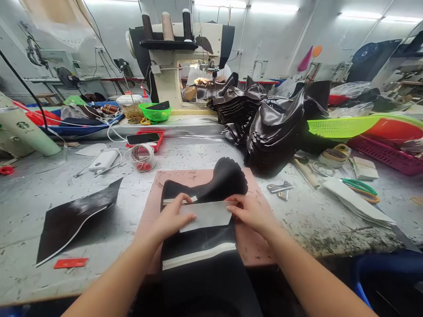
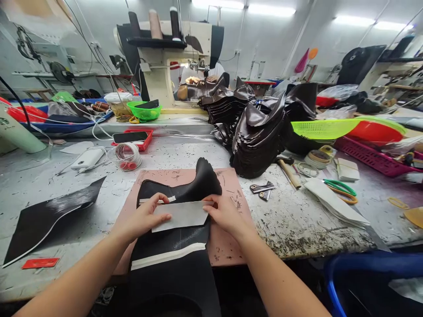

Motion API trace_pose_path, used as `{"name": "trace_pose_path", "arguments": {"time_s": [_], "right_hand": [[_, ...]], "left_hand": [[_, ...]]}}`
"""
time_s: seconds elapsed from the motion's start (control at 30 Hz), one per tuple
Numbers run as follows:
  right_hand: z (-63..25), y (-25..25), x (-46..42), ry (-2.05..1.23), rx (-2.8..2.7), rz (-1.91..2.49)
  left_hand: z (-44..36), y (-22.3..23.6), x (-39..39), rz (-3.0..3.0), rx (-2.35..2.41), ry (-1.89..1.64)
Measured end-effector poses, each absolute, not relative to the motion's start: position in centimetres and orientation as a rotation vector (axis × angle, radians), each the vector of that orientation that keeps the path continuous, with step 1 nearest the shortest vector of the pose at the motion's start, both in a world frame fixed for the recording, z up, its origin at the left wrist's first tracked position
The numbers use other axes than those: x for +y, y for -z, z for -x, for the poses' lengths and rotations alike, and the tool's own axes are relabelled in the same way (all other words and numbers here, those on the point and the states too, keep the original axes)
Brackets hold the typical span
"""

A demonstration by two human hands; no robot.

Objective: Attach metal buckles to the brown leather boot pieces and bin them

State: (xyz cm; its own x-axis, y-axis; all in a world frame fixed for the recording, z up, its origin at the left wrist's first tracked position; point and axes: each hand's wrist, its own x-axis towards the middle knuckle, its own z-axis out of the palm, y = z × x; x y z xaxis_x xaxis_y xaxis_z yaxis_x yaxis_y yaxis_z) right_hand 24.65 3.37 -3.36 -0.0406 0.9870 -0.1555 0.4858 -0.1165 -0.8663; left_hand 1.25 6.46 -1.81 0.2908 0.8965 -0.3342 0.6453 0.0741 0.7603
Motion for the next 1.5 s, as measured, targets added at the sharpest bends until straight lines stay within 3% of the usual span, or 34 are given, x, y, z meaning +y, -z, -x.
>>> {"name": "trace_pose_path", "arguments": {"time_s": [0.3, 0.47, 0.7, 0.9, 1.03, 1.23, 1.5], "right_hand": [[-25.4, 5.3, 3.6, -1.027, -1.579, 1.636], [-25.0, 5.2, 3.3, -0.886, -1.723, 1.755], [-22.9, 2.6, 1.5, -0.278, -2.179, 1.914], [-20.3, 3.2, 2.6, -0.555, -2.459, 1.402], [-19.1, 3.4, 3.5, -0.569, -2.59, 1.254], [-17.1, 3.2, 4.4, -0.595, -2.759, 1.175], [-16.8, 2.5, 5.2, -0.616, -2.822, 1.183]], "left_hand": [[-1.3, 2.4, 6.7, -1.552, 1.318, -0.343], [-1.6, 2.7, 6.6, -1.791, 1.45, -0.313], [-2.4, 2.3, 5.8, -2.002, 1.483, -0.149], [-2.4, 3.0, 4.4, -2.44, 1.525, -0.094], [0.0, 4.0, 3.7, -2.918, 1.211, -0.201], [3.8, 4.9, 3.7, -2.837, 0.935, -0.425], [4.1, 5.8, 3.4, -2.77, 0.969, -0.604]]}}
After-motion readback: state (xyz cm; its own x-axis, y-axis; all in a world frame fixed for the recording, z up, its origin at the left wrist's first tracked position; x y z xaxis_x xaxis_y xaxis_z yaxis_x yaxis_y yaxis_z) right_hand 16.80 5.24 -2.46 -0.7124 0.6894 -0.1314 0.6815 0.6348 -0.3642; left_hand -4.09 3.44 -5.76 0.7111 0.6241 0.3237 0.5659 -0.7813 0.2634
